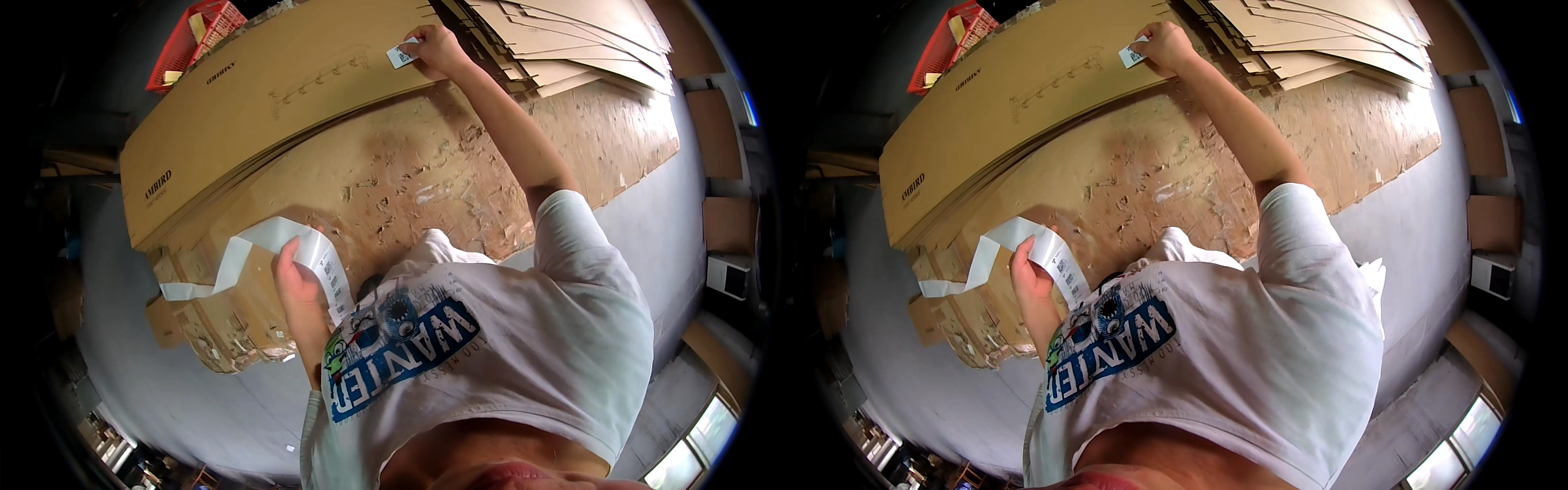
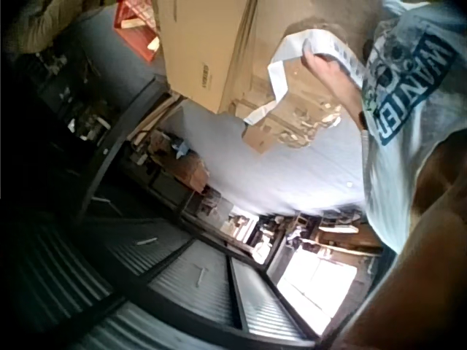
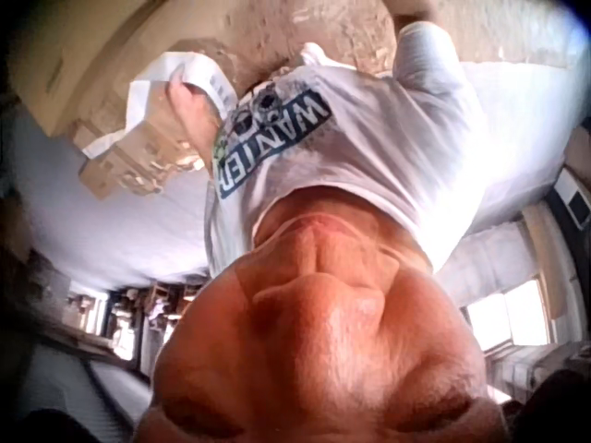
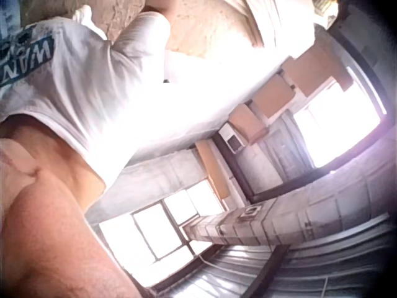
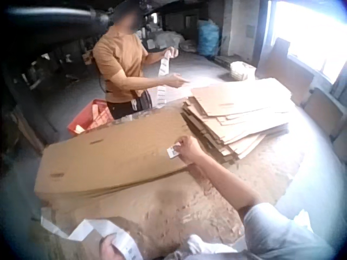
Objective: The person stands at a workbench and repeatedly applies shipping labels to a stack of flat cardboard boxes. They peel each label from a continuous roll and press it onto the top surface of a box, then move the box to a side pile.
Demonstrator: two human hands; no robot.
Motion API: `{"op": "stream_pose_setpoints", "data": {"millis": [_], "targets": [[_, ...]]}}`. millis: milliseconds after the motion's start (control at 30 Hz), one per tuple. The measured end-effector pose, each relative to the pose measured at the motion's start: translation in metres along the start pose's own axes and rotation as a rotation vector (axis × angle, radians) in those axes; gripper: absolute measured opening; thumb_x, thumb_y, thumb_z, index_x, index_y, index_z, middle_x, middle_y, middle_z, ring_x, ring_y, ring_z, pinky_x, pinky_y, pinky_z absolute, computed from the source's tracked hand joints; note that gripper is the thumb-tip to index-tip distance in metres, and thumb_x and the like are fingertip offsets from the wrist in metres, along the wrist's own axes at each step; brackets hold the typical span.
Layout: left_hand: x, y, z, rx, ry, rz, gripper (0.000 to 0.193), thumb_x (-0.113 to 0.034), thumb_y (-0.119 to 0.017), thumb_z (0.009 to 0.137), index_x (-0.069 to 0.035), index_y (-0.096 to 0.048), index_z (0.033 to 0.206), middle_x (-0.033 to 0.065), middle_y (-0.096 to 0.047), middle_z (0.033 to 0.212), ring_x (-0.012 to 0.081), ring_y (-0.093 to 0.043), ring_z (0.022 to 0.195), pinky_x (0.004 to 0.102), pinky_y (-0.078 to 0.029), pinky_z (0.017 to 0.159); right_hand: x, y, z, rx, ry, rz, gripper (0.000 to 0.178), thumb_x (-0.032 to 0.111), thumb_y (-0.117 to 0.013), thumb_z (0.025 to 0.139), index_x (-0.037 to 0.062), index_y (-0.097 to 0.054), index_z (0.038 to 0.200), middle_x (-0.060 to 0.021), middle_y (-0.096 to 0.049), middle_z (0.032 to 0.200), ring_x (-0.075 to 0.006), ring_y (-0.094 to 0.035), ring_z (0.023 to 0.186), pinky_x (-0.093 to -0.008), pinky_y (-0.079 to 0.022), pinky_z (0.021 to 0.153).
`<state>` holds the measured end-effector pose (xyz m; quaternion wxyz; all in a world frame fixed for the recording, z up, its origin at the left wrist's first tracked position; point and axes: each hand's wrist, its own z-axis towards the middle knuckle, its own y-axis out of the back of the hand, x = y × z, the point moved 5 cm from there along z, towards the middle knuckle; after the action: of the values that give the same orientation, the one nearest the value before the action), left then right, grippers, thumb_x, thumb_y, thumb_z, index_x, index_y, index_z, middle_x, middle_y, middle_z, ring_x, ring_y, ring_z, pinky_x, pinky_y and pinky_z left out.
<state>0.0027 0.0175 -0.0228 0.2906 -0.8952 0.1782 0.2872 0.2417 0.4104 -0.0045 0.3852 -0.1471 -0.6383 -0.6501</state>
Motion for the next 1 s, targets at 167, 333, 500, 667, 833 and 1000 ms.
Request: {"op": "stream_pose_setpoints", "data": {"millis": [167, 333, 500, 667, 833, 1000], "targets": [[-0.004, 0.002, 0.012, 0.041, -0.023, 0.058, 0.033, -0.01, -0.056, 0.082, 0.01, -0.051, 0.108, 0.0192, -0.06, 0.102, 0.0345, -0.061, 0.098, 0.0416, -0.051, 0.082, -0.005, -0.012, 0.001, 0.024, -0.045, -0.073, 0.028, 0.036, -0.071, 0.07, 0.0151, -0.071, 0.088, -0.0097, -0.067, 0.08, -0.0251, -0.065, 0.078, -0.0349, -0.051, 0.07], [0.0, 0.008, 0.026, 0.077, 0.003, 0.076, 0.039, -0.01, -0.054, 0.082, 0.01, -0.047, 0.115, 0.0184, -0.058, 0.108, 0.0356, -0.058, 0.104, 0.0447, -0.05, 0.085, -0.004, -0.017, -0.001, -0.004, -0.051, -0.133, 0.029, 0.033, -0.072, 0.07, 0.0105, -0.07, 0.088, -0.0094, -0.068, 0.079, -0.0227, -0.065, 0.076, -0.034, -0.051, 0.07], [0.001, 0.002, 0.027, 0.048, 0.024, 0.095, 0.04, -0.01, -0.054, 0.082, 0.01, -0.047, 0.116, 0.0181, -0.058, 0.109, 0.0353, -0.058, 0.105, 0.0443, -0.05, 0.085, -0.004, -0.023, -0.006, 0.01, -0.073, -0.25, 0.029, 0.035, -0.07, 0.071, 0.0141, -0.068, 0.091, -0.0095, -0.066, 0.088, -0.0261, -0.064, 0.085, -0.0363, -0.051, 0.073], [-0.001, 0.004, 0.023, 0.072, 0.018, 0.079, 0.039, -0.01, -0.053, 0.083, 0.008, -0.047, 0.117, 0.0182, -0.058, 0.11, 0.0354, -0.058, 0.105, 0.0454, -0.049, 0.085, 0.011, 0.0, -0.016, -0.124, -0.062, -0.505, 0.047, 0.043, -0.068, 0.074, 0.0054, -0.058, 0.1, -0.0171, -0.064, 0.095, -0.0327, -0.062, 0.09, -0.0409, -0.05, 0.075], [-0.009, -0.009, 0.005, 0.038, -0.062, 0.121, 0.033, -0.009, -0.055, 0.083, 0.003, -0.051, 0.114, 0.0156, -0.06, 0.104, 0.0304, -0.063, 0.094, 0.0415, -0.053, 0.073, -0.047, 0.044, -0.037, -0.355, -0.167, -0.471, 0.041, 0.048, -0.058, 0.082, 0.0104, -0.066, 0.095, -0.0144, -0.06, 0.104, -0.0333, -0.059, 0.093, -0.0421, -0.049, 0.079], [-0.002, 0.014, 0.007, -0.105, -0.205, 0.289, 0.028, -0.011, -0.062, 0.082, -0.004, -0.054, 0.108, 0.0088, -0.063, 0.09, 0.0196, -0.062, 0.07, 0.028, -0.047, 0.047, -0.032, 0.024, -0.074, -0.409, -0.019, -0.504, 0.044, 0.047, -0.054, 0.085, 0.0081, -0.066, 0.1, -0.0119, -0.059, 0.101, -0.029, -0.054, 0.097, -0.0389, -0.043, 0.082]]}}
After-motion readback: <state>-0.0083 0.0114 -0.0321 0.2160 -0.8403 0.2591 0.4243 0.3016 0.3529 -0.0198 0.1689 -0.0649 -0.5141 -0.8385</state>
